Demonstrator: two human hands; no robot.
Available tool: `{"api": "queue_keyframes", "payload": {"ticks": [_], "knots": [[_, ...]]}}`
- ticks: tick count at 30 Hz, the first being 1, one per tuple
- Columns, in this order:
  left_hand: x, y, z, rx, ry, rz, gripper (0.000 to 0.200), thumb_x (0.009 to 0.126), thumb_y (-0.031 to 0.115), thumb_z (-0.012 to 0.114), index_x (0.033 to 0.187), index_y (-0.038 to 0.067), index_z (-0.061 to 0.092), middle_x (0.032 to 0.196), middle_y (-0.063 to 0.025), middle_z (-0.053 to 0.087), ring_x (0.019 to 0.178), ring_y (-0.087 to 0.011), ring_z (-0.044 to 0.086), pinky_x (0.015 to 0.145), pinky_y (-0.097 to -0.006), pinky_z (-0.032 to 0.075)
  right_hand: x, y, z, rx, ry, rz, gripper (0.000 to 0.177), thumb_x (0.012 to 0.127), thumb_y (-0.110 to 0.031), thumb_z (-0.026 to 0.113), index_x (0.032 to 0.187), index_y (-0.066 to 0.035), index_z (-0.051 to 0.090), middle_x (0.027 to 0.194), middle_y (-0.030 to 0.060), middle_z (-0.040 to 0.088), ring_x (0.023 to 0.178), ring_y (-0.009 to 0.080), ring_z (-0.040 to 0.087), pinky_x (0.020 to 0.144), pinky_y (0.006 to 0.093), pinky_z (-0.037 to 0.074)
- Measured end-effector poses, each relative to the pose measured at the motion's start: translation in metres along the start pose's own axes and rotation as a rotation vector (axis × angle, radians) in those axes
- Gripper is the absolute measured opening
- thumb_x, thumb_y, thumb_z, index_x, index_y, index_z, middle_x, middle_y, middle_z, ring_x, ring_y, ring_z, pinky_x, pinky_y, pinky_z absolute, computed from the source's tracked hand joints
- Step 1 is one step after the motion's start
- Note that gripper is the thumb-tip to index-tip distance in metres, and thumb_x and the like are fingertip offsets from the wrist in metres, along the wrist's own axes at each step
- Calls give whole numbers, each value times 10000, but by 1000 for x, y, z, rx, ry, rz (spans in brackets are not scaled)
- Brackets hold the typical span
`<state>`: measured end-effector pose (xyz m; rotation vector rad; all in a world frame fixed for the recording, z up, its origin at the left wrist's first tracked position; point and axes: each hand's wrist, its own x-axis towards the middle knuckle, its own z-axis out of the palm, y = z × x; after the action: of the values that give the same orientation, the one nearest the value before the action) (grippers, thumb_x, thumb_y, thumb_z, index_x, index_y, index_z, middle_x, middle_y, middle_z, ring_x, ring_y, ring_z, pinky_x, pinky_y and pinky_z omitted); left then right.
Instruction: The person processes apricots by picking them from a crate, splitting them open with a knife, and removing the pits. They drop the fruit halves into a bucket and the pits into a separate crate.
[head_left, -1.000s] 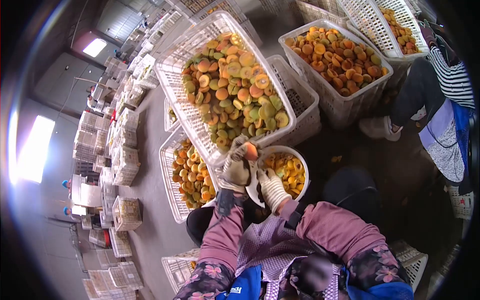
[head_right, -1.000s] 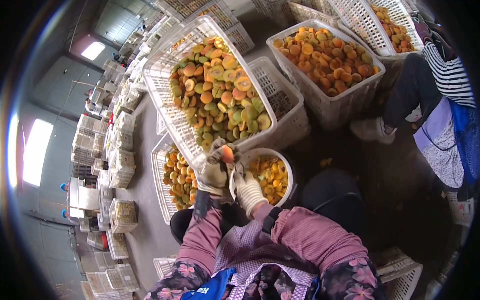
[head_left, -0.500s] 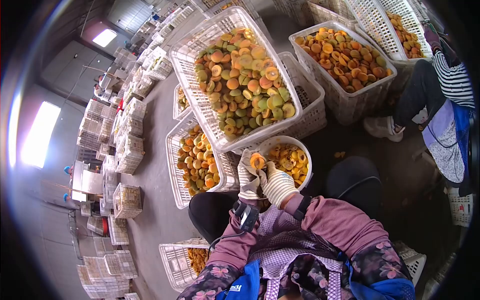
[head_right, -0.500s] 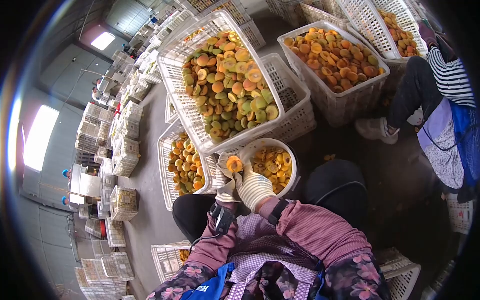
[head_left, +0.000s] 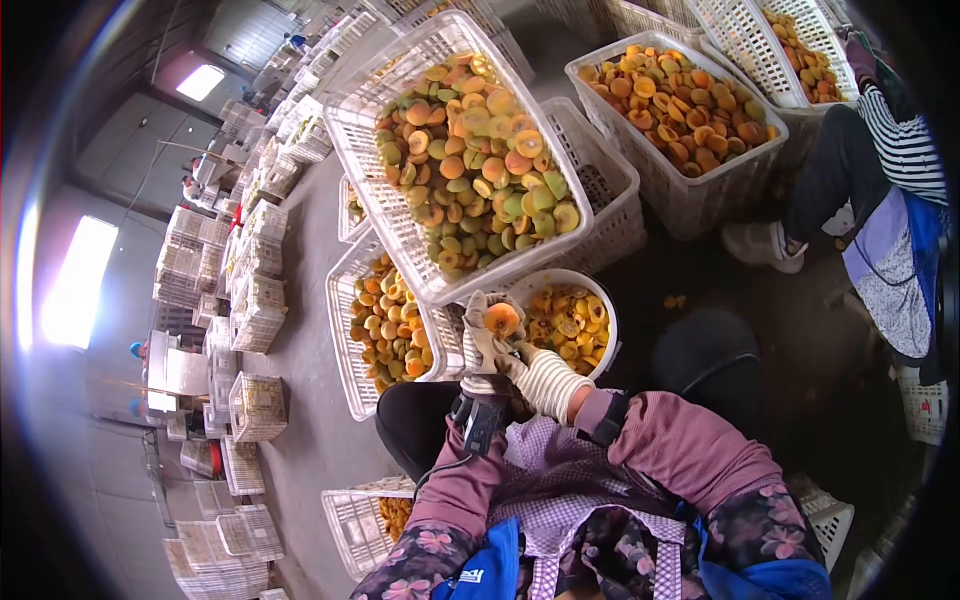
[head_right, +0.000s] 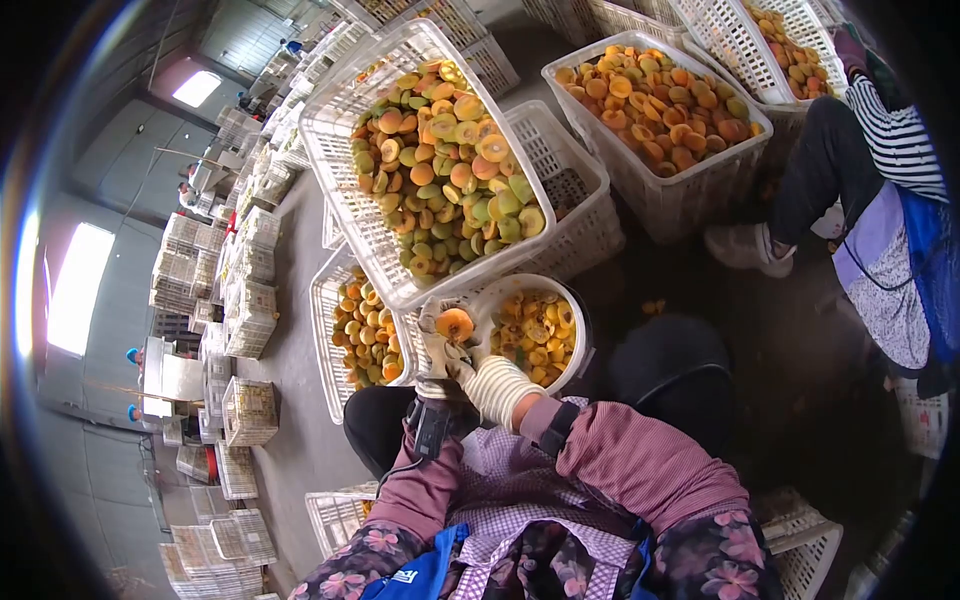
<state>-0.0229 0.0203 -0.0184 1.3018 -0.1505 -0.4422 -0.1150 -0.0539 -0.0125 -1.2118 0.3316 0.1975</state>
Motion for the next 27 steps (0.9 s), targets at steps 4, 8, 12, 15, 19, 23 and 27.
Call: {"api": "queue_keyframes", "payload": {"ticks": [4, 8, 12, 15, 19, 23, 27], "knots": [[-9, 8, 14, -59, 145, -66, 349, 932, 373, 460, 932, 49, 589, 783, -55, 616, 472, -106, 514, 405, -207, 397, -10, -27, -8, -704, 360, -223, 475, 889, -401, 473, 1109, 20, 485, 789, 290, 601, 728, 425, 608, 620, 480, 477], [-18, 18, 19, 54, 142, 2, 308, 932, 355, 467, 935, 70, 584, 768, -45, 611, 448, -99, 491, 343, -183, 345, -15, -37, -9, -800, 268, -212, 441, 897, -352, 447, 1086, 47, 475, 766, 257, 620, 739, 420, 612, 642, 472, 487], [-14, 12, 14, 114, 139, 209, 284, 923, 323, 498, 878, 60, 597, 753, -37, 601, 587, -130, 552, 529, -230, 450, -10, -23, -3, -707, 187, -158, 439, 904, -368, 464, 1091, 28, 504, 792, 269, 615, 765, 430, 604, 648, 457, 481], [-9, 17, -6, 175, -114, 76, 271, 923, 296, 506, 880, 42, 591, 760, -38, 597, 688, -126, 563, 633, -254, 466, 22, 26, 0, -387, 25, -203, 413, 923, -342, 507, 1153, 1, 520, 842, 163, 649, 698, 303, 615, 636, 392, 486], [-14, 6, -9, 277, -137, 221, 296, 939, 314, 477, 938, 32, 567, 765, -44, 590, 718, -117, 560, 631, -252, 466, 0, -15, 1, -116, -63, 61, 420, 918, -348, 502, 1160, -5, 516, 835, 164, 651, 706, 295, 621, 639, 391, 488], [-17, 8, 0, 199, -55, 135, 331, 967, 336, 414, 1023, 31, 531, 840, -57, 586, 740, -127, 559, 680, -252, 470, -14, -27, -2, -765, 238, -165, 451, 894, -397, 456, 1119, -8, 489, 767, 261, 617, 794, 407, 617, 628, 481, 477], [-18, 4, -5, 68, 133, -124, 317, 973, 326, 390, 1024, 52, 541, 898, -61, 580, 778, -146, 563, 736, -266, 476, -10, -33, -7, -866, 201, -134, 433, 898, -379, 432, 1058, 21, 481, 772, 256, 623, 779, 417, 616, 686, 467, 485]]}}
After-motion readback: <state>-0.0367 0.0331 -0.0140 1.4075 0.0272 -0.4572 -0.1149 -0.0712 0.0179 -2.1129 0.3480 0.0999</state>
